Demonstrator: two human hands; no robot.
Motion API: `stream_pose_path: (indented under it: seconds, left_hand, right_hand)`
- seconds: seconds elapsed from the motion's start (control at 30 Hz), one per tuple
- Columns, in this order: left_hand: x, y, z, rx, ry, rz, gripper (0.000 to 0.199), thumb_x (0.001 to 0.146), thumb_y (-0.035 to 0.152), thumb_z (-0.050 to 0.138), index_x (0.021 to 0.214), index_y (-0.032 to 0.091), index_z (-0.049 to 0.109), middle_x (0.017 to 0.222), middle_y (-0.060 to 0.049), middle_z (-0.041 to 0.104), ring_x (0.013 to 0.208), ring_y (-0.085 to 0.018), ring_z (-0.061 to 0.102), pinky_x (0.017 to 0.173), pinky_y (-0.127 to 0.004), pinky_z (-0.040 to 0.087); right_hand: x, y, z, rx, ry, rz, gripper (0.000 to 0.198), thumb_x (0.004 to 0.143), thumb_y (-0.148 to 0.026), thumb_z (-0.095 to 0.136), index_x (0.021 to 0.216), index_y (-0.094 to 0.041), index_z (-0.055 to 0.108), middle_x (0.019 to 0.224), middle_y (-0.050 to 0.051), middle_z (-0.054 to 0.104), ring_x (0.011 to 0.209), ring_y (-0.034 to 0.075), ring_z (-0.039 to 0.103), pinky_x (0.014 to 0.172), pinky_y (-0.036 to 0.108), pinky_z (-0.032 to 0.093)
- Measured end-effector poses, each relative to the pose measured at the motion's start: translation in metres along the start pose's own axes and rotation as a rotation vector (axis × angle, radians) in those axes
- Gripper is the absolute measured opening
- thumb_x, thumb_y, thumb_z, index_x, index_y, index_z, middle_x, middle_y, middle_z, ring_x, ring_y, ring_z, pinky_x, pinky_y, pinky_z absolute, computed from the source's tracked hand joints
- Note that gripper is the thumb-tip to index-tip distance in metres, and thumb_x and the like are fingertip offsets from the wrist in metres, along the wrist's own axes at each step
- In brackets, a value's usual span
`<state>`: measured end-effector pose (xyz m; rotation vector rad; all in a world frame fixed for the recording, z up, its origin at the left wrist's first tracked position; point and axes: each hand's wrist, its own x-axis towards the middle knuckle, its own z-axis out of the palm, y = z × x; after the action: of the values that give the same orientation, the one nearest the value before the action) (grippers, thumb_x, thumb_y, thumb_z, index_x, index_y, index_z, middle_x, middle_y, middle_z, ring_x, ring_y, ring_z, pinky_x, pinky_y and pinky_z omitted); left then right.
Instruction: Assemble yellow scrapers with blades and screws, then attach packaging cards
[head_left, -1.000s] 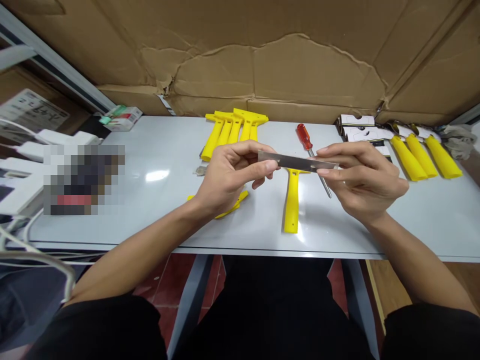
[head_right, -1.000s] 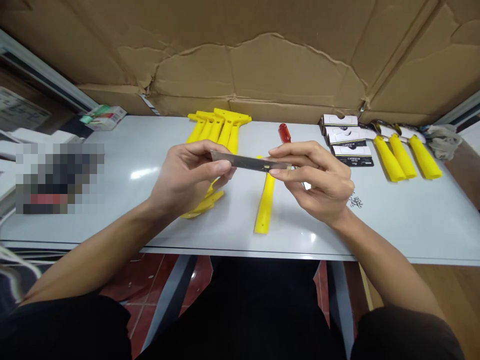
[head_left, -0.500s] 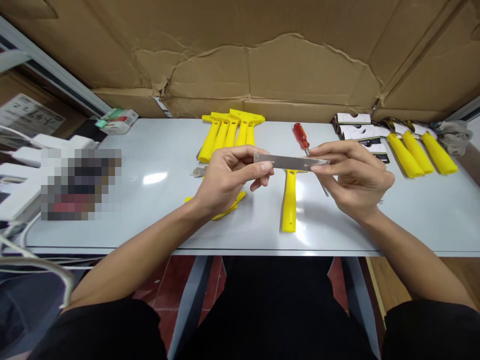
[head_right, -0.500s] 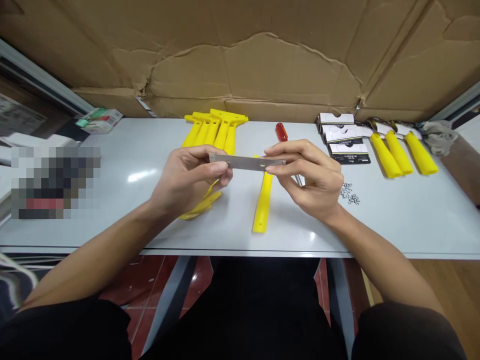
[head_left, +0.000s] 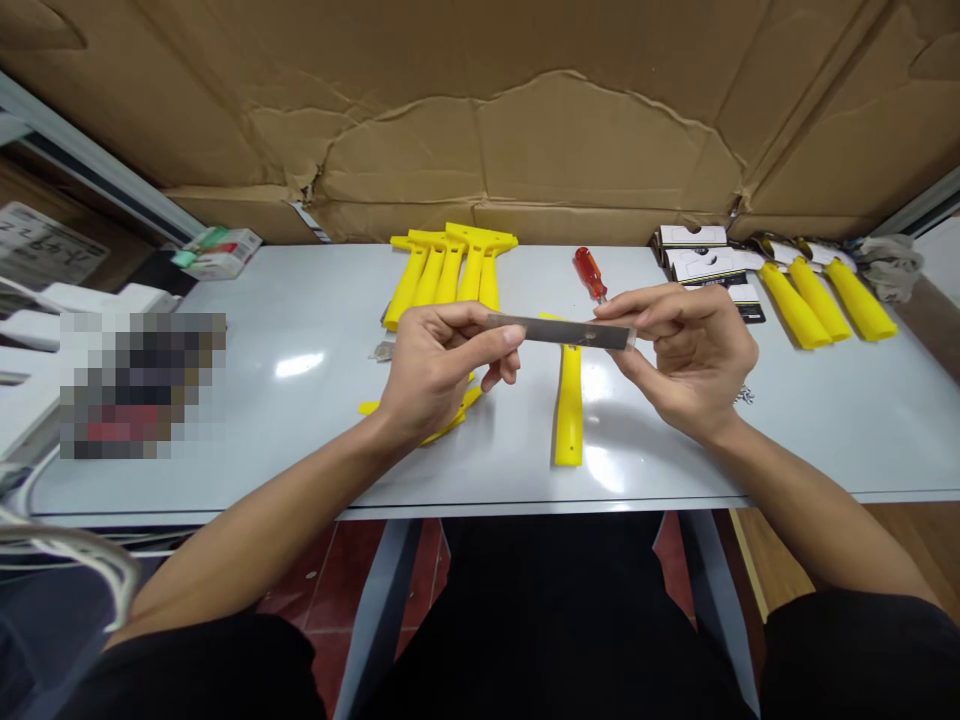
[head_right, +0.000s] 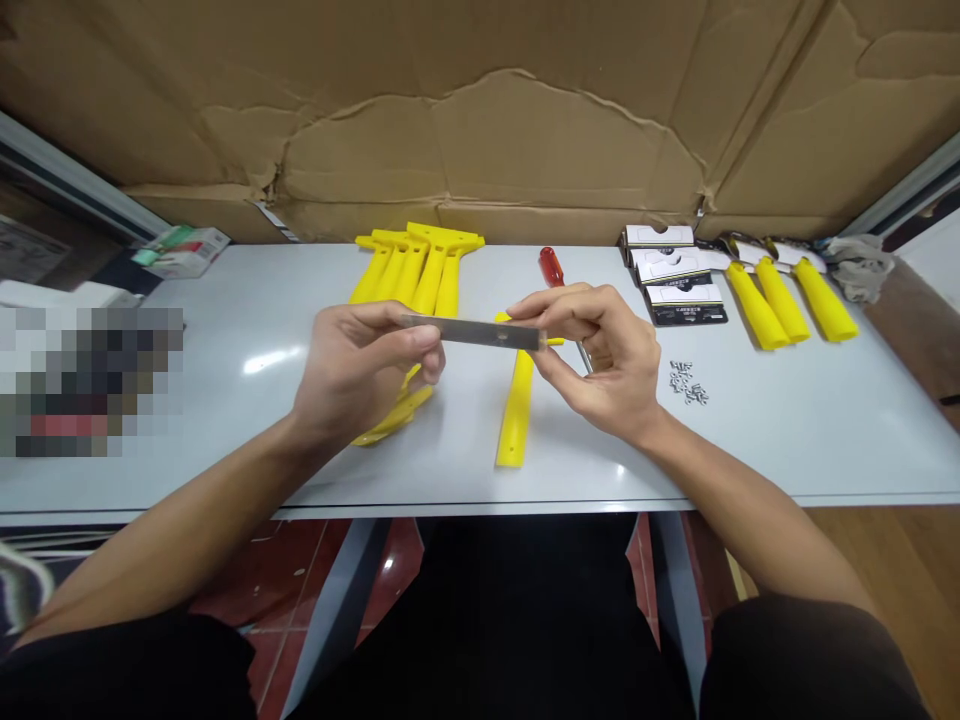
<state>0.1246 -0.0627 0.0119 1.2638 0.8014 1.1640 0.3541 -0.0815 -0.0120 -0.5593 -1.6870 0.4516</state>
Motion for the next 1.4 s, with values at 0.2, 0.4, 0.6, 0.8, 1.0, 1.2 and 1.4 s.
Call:
stream_pose_path:
  seconds: [0.2,0.4,0.6,0.8,1.0,1.2,1.4]
  left_hand:
    - [-0.001,-0.001,-0.001,0.08,0.004,0.012,0.026,0.072,0.032,0.089,0.06,0.019,0.07,0.051,0.001,0.064,0.045,-0.011,0.057,0.043,-0.024,0.042]
    - [-0.001,-0.003,-0.002,0.099,-0.045,0.008,0.029,0.075,0.035,0.087,0.062,0.019,0.068,0.052,0.0,0.062,0.047,-0.011,0.056,0.048,-0.026,0.044]
    - [-0.002,-0.007,-0.011,0.146,-0.255,-0.029,0.038,0.09,0.043,0.075,0.061,0.019,0.071,0.058,-0.004,0.066,0.054,-0.014,0.061,0.057,-0.028,0.049]
    - [-0.005,0.0,-0.004,0.589,-0.346,0.185,0.042,0.097,0.048,0.064,0.068,0.02,0.075,0.065,-0.004,0.071,0.059,-0.014,0.062,0.059,-0.025,0.046]
    - [-0.014,-0.003,0.009,0.522,-0.315,0.205,0.026,0.092,0.039,0.074,0.074,0.021,0.074,0.068,-0.002,0.073,0.059,-0.012,0.063,0.059,-0.022,0.051]
    - [-0.019,-0.007,0.012,0.423,-0.227,0.231,0.02,0.091,0.024,0.076,0.072,0.018,0.073,0.061,0.001,0.072,0.05,-0.009,0.064,0.051,-0.017,0.053]
    - [-0.022,-0.006,0.014,0.401,-0.194,0.213,0.018,0.089,0.021,0.077,0.072,0.017,0.074,0.058,0.003,0.071,0.048,-0.007,0.065,0.051,-0.014,0.054]
  right_hand:
    - [-0.001,0.001,0.001,0.059,0.012,0.025,0.036,0.086,-0.011,0.07,0.117,-0.024,0.055,0.113,0.002,0.07,0.109,0.012,0.073,0.09,0.026,0.068]
    - [-0.001,-0.001,0.0,0.065,-0.024,0.053,0.027,0.086,-0.018,0.072,0.112,-0.021,0.063,0.114,0.005,0.071,0.11,0.013,0.073,0.091,0.027,0.067]
    - [0.001,-0.003,0.0,0.243,-0.064,0.275,0.02,0.085,-0.024,0.078,0.093,-0.015,0.062,0.108,0.005,0.073,0.104,0.013,0.074,0.093,0.029,0.067]
    - [-0.004,0.001,0.003,0.389,0.036,0.398,0.027,0.079,-0.019,0.083,0.101,-0.017,0.069,0.09,-0.001,0.073,0.078,0.006,0.073,0.072,0.015,0.064]
    - [-0.004,-0.008,0.012,0.414,-0.022,0.533,0.023,0.074,-0.022,0.087,0.09,-0.012,0.074,0.08,0.0,0.072,0.066,0.005,0.07,0.064,0.011,0.061]
    - [-0.004,-0.012,0.014,0.41,-0.077,0.597,0.027,0.08,-0.033,0.084,0.09,-0.01,0.075,0.077,0.002,0.071,0.063,0.004,0.067,0.058,0.011,0.057]
    - [-0.007,-0.014,0.012,0.405,-0.131,0.613,0.021,0.082,-0.026,0.082,0.095,-0.011,0.075,0.081,0.003,0.072,0.066,0.005,0.069,0.062,0.012,0.059]
